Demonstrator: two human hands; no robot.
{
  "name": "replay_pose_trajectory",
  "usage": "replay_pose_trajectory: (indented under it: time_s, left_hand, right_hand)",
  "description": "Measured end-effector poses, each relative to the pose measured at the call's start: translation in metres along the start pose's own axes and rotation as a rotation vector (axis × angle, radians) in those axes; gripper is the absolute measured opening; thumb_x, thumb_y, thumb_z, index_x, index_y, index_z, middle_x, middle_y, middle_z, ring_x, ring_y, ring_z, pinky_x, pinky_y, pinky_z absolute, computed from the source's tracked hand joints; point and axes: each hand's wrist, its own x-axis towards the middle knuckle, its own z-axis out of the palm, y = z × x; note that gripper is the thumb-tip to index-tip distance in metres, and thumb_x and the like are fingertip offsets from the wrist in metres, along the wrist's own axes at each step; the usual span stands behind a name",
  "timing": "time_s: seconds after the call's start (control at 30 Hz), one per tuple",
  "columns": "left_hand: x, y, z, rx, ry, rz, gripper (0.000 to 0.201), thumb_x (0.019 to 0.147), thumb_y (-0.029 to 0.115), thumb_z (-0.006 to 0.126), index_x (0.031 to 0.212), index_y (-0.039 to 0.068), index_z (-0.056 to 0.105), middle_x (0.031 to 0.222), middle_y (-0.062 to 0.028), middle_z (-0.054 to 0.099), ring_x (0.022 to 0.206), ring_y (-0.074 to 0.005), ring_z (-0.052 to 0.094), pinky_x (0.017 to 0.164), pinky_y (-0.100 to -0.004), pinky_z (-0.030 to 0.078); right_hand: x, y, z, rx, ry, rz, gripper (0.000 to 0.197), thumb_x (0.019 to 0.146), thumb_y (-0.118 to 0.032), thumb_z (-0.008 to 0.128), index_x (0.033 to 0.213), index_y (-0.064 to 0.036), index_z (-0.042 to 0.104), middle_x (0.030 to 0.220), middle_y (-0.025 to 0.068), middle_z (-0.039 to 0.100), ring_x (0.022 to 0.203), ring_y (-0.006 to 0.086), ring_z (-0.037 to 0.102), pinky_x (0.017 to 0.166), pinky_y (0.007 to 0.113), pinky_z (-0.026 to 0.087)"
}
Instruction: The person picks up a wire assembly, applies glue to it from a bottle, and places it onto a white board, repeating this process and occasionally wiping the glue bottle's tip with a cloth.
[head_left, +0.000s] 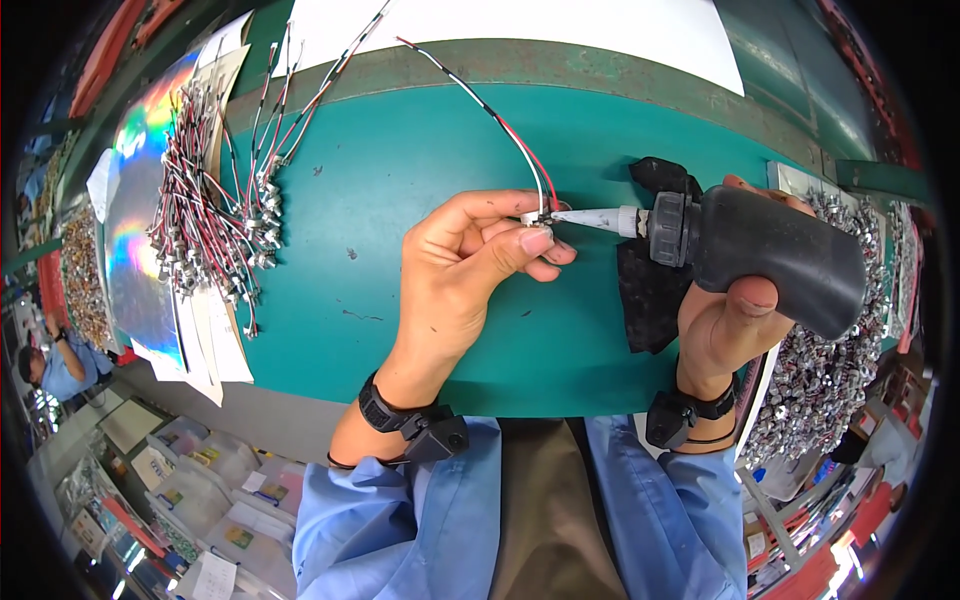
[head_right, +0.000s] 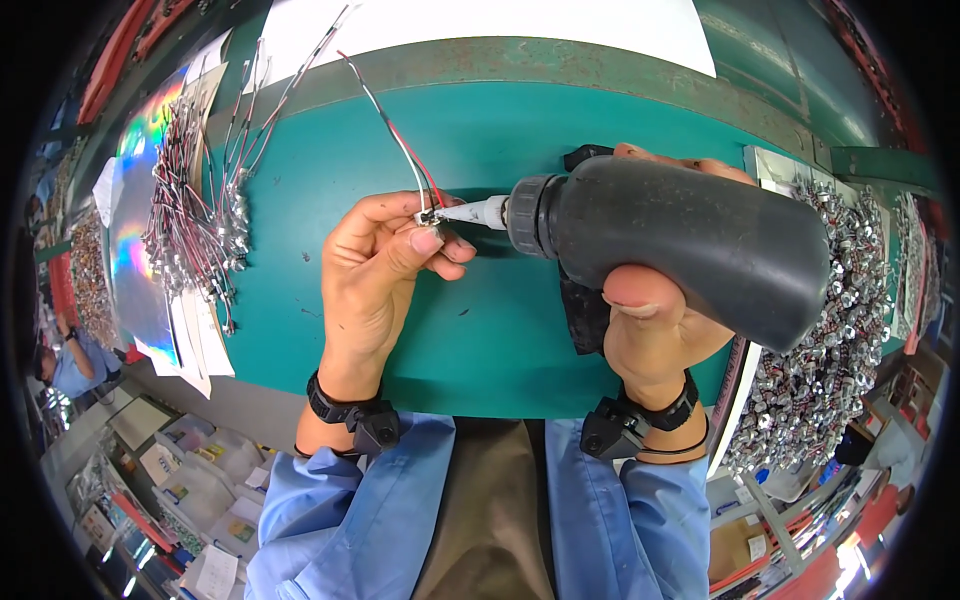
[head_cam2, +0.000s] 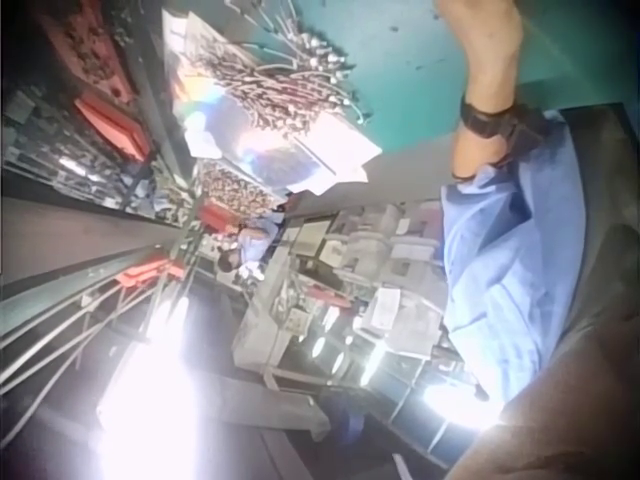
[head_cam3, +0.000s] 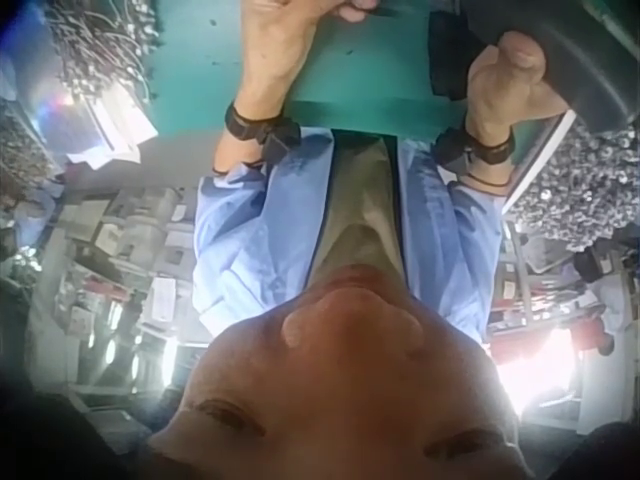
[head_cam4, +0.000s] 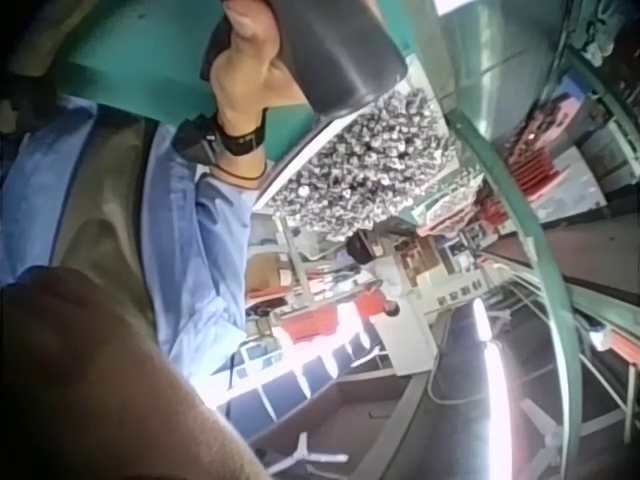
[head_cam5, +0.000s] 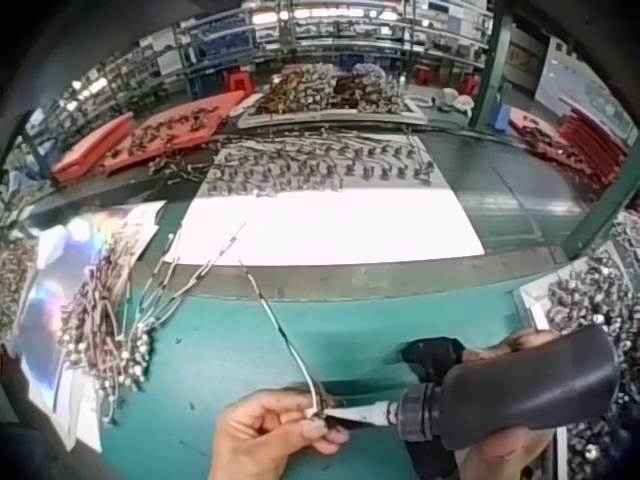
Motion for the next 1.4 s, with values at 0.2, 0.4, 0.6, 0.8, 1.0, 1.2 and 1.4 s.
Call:
replay_pose_trajectory:
  time_s: [0.2, 0.4, 0.6, 0.8, 1.0, 1.2, 1.4]
  left_hand:
    - [0.0, 0.0, -0.001, -0.026, -0.006, -0.004, 0.016, 0.078, -0.002, 0.053, 0.094, -0.004, 0.052, 0.078, -0.0135, 0.059, 0.071, -0.0198, 0.061, 0.06, -0.0258, 0.05]
    - [0.0, 0.001, 0.0, -0.027, -0.002, -0.008, 0.015, 0.078, -0.002, 0.052, 0.093, -0.004, 0.051, 0.08, -0.0143, 0.059, 0.07, -0.0197, 0.061, 0.06, -0.0257, 0.05]
    - [0.001, 0.001, 0.0, -0.04, -0.012, 0.01, 0.016, 0.078, -0.002, 0.052, 0.094, -0.004, 0.051, 0.082, -0.0157, 0.059, 0.067, -0.019, 0.06, 0.06, -0.0264, 0.05]
    - [0.002, -0.001, 0.0, -0.035, -0.056, 0.02, 0.019, 0.078, 0.001, 0.053, 0.097, -0.002, 0.051, 0.088, -0.0188, 0.058, 0.063, -0.0195, 0.058, 0.058, -0.0275, 0.048]
    - [0.001, -0.001, 0.002, -0.123, -0.052, -0.008, 0.018, 0.078, -0.001, 0.053, 0.096, -0.004, 0.051, 0.089, -0.0176, 0.059, 0.063, -0.0159, 0.057, 0.057, -0.026, 0.048]
    - [-0.004, 0.007, 0.003, 0.057, 0.015, 0.092, 0.018, 0.074, -0.004, 0.057, 0.092, -0.003, 0.054, 0.083, -0.0112, 0.057, 0.06, -0.0109, 0.054, 0.055, -0.0222, 0.045]
    - [-0.003, 0.013, 0.009, 0.259, 0.069, 0.219, 0.02, 0.07, -0.009, 0.06, 0.088, -0.003, 0.057, 0.076, -0.0051, 0.053, 0.058, -0.0058, 0.05, 0.052, -0.0179, 0.041]
  right_hand:
    - [0.0, -0.001, -0.001, 0.01, 0.009, 0.006, 0.068, 0.07, -0.041, 0.062, 0.114, 0.0026, 0.036, 0.106, 0.014, 0.046, 0.099, 0.0256, 0.048, 0.091, 0.041, 0.037]
    - [0.001, 0.001, -0.002, 0.009, -0.003, -0.02, 0.068, 0.07, -0.04, 0.063, 0.114, 0.0024, 0.035, 0.107, 0.0137, 0.045, 0.099, 0.0256, 0.048, 0.091, 0.042, 0.037]
    - [0.003, 0.002, -0.002, 0.008, 0.011, -0.041, 0.068, 0.07, -0.041, 0.063, 0.115, 0.0023, 0.035, 0.108, 0.0133, 0.044, 0.099, 0.0257, 0.048, 0.091, 0.042, 0.037]
    - [0.004, 0.002, -0.005, 0.012, 0.008, -0.053, 0.068, 0.07, -0.039, 0.063, 0.115, 0.0024, 0.034, 0.108, 0.0132, 0.044, 0.099, 0.0263, 0.048, 0.091, 0.043, 0.037]
    - [0.02, 0.004, -0.021, -0.226, -0.003, -0.098, 0.048, 0.077, -0.033, 0.058, 0.106, 0.0024, 0.043, 0.1, 0.0117, 0.05, 0.093, 0.0206, 0.05, 0.08, 0.035, 0.042]
    - [0.036, 0.003, -0.035, 0.1, 0.244, 0.162, 0.031, 0.084, -0.029, 0.05, 0.098, -0.0017, 0.048, 0.093, 0.0088, 0.055, 0.083, 0.0139, 0.05, 0.063, 0.027, 0.04]
    - [0.045, -0.007, -0.032, 0.277, 0.298, 0.188, 0.026, 0.085, -0.027, 0.048, 0.099, -0.0057, 0.049, 0.094, 0.007, 0.055, 0.079, 0.0128, 0.05, 0.058, 0.024, 0.037]
